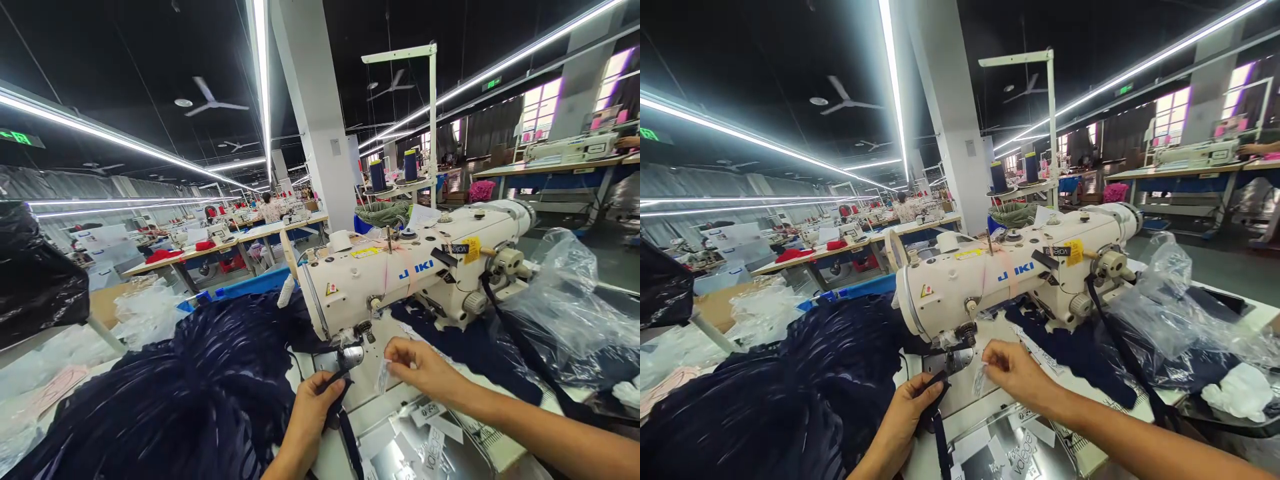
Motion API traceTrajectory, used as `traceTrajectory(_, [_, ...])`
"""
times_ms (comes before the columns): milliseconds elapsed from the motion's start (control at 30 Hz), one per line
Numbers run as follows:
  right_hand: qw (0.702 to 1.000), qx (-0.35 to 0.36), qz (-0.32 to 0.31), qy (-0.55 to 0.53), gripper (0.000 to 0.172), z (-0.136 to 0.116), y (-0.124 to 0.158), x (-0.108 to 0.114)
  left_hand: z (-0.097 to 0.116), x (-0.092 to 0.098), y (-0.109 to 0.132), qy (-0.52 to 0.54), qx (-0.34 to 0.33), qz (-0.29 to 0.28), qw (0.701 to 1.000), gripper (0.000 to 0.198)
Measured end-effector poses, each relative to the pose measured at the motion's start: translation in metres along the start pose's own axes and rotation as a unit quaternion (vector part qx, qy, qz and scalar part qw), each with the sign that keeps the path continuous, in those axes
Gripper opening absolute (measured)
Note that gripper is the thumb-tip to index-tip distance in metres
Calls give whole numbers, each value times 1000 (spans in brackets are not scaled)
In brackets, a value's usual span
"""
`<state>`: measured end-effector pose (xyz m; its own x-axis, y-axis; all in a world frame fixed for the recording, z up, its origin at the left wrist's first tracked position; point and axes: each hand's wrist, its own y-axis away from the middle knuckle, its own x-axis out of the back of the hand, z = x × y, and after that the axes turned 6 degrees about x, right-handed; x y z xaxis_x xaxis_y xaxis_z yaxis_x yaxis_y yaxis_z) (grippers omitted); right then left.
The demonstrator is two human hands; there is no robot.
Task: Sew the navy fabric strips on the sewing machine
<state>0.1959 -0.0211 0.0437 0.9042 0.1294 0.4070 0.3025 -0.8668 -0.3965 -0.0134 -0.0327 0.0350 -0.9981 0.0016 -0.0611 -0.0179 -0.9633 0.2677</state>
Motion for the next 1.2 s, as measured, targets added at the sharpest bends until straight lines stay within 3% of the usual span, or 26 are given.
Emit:
traceTrajectory(100, [993, -26, -14, -112, 9, -16, 5, -30, 1, -2, 3, 10, -10, -5, 1000, 41])
traceTrajectory(233, [979, -37, 52, -192, 14, -19, -8, -61, 2, -5, 6, 26, -43, 0, 999, 44])
traceTrajectory(333, [968, -62, 80, -232, 20, -17, -20, -71, 2, -6, 6, 41, -15, 13, 999, 49])
traceTrajectory(600, [965, -65, 133, -216, 20, -17, -27, -77, 0, -4, -1, 58, 16, 24, 998, 51])
traceTrajectory(700, [966, -70, 116, -220, 21, -17, -26, -75, 1, -5, 0, 51, 33, 47, 997, 52])
traceTrajectory(867, [955, -83, 100, -268, 26, -18, -27, -64, 4, -6, 6, 67, 38, 34, 996, 48])
traceTrajectory(1000, [966, -74, 33, -246, 18, -13, -29, -60, -1, -4, 3, 82, 35, 34, 995, 47])
traceTrajectory(1200, [971, -70, 24, -229, 16, -8, -32, -58, -2, -3, 4, 76, 16, 11, 997, 40])
